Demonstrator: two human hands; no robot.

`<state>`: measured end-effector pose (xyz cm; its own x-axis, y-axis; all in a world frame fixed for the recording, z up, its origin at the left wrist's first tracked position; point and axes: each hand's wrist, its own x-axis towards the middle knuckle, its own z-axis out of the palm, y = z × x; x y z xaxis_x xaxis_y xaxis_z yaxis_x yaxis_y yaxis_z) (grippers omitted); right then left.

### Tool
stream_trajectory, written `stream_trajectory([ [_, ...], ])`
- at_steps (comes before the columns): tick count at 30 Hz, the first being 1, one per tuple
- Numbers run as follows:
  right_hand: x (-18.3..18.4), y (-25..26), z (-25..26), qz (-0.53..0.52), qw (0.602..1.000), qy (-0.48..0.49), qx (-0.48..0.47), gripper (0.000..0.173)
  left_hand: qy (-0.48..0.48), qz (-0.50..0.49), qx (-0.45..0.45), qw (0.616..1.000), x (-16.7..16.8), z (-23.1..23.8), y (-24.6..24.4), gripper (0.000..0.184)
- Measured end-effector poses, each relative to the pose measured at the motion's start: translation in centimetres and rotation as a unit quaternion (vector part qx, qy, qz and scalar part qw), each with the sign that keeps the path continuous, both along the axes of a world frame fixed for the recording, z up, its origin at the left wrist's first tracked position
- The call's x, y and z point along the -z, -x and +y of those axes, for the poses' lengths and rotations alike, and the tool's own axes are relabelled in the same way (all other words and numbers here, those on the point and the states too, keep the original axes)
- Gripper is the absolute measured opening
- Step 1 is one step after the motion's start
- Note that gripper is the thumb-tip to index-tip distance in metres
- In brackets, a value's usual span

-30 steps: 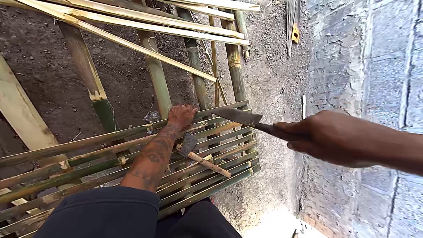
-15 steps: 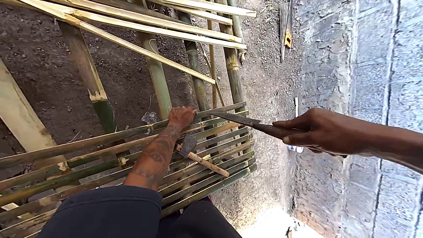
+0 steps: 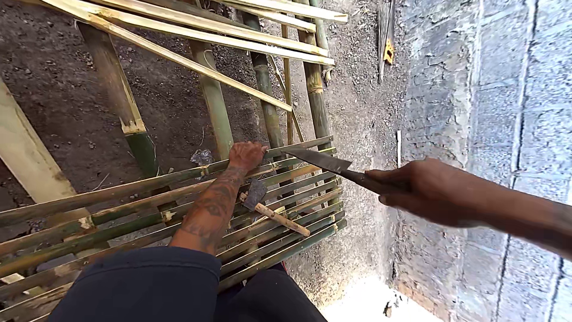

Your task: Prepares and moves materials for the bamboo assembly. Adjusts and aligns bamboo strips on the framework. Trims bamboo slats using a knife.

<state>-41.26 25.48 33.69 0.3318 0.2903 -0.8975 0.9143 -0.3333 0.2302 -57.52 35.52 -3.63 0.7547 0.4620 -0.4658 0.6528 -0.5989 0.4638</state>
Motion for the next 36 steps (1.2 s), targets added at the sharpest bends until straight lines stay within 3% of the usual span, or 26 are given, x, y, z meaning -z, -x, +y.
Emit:
stream_trajectory([
  [2,0.0,1.1,-0.7,-0.024,0.968,-0.031,-0.246,0.047,0.001,0.0,0.003,1.0,0.0,0.1,-0.1,0.062],
  [4,0.1,1.2,-0.8,-0.041,0.936,-0.052,-0.346,0.04,0.006,0.0,0.001,1.0,-0.1,0.1,0.0,0.062],
  [6,0.0,0.4,-0.2,-0.034,0.957,-0.016,-0.287,0.043,0.015,-0.004,-0.007,1.0,-0.4,0.1,0.0,0.061],
  [8,-0.1,-0.5,0.9,-0.003,0.998,0.011,-0.063,0.042,0.012,-0.007,-0.011,1.0,-0.3,0.1,0.0,0.061],
  [9,-0.1,-1.1,1.2,0.011,0.998,0.001,0.059,0.043,0.012,-0.006,-0.01,1.0,-0.3,0.2,-0.1,0.061],
  [10,0.0,-1.6,1.1,0.02,0.99,-0.016,0.139,0.044,0.012,-0.005,-0.008,1.0,-0.3,0.1,-0.1,0.062],
  [11,-0.1,-1.8,1.1,0.02,0.987,-0.023,0.158,0.044,0.012,-0.004,-0.006,1.0,-0.4,0.0,-0.1,0.062],
  [12,-0.2,-1.4,1.2,0.011,0.994,-0.014,0.111,0.044,0.011,-0.002,-0.004,1.0,-0.5,0.0,-0.1,0.062],
  [14,-0.2,0.3,1.2,-0.02,0.993,0.002,-0.115,0.047,0.009,0.0,-0.004,1.0,-0.5,0.2,-0.2,0.061],
  [15,-0.3,1.2,0.7,-0.028,0.973,-0.011,-0.227,0.045,0.01,0.002,-0.003,1.0,-0.4,0.1,-0.2,0.061],
  [17,-0.3,2.3,0.7,-0.049,0.943,-0.013,-0.33,0.033,0.006,0.0,-0.003,1.0,-0.3,0.1,-0.2,0.061],
  [19,-0.3,1.5,1.2,-0.029,0.962,-0.009,-0.273,0.038,0.002,0.001,-0.001,1.0,-0.2,0.1,-0.2,0.061],
  [21,-0.4,0.1,2.3,0.0,1.0,0.014,-0.028,0.036,0.0,0.003,-0.001,1.0,-0.2,0.2,-0.3,0.061],
  [23,0.0,-0.9,2.2,0.022,0.985,-0.011,0.172,0.039,0.007,0.004,-0.002,1.0,-0.3,0.4,-0.2,0.061],
  [24,0.1,-0.7,2.2,0.019,0.983,-0.012,0.183,0.041,0.009,0.004,-0.002,1.0,-0.2,0.4,-0.2,0.061],
  [25,0.0,-0.1,2.0,0.012,0.992,0.001,0.127,0.04,0.012,0.004,-0.001,1.0,-0.2,0.3,0.0,0.061],
  [26,0.0,0.7,1.7,0.004,1.0,0.013,0.018,0.037,0.011,0.002,-0.001,1.0,-0.2,0.2,0.0,0.061],
  [28,0.0,1.8,0.3,-0.018,0.974,-0.013,-0.225,0.044,0.008,0.006,-0.002,1.0,-0.2,0.4,-0.1,0.061],
  [30,0.1,1.7,-1.2,-0.035,0.945,-0.05,-0.322,0.04,0.015,0.007,-0.005,1.0,-0.3,0.2,-0.1,0.062],
  [31,0.1,1.3,-1.5,-0.032,0.95,-0.051,-0.308,0.041,0.021,0.007,-0.009,1.0,-0.4,0.2,-0.2,0.062],
  [34,0.4,0.6,0.0,-0.006,0.993,0.017,-0.113,0.049,0.026,0.001,-0.018,1.0,-0.5,0.4,0.1,0.062],
  [36,0.7,-0.5,0.3,0.007,0.999,0.017,-0.049,0.048,0.025,-0.021,-0.015,0.999,-0.2,0.1,0.3,0.061],
])
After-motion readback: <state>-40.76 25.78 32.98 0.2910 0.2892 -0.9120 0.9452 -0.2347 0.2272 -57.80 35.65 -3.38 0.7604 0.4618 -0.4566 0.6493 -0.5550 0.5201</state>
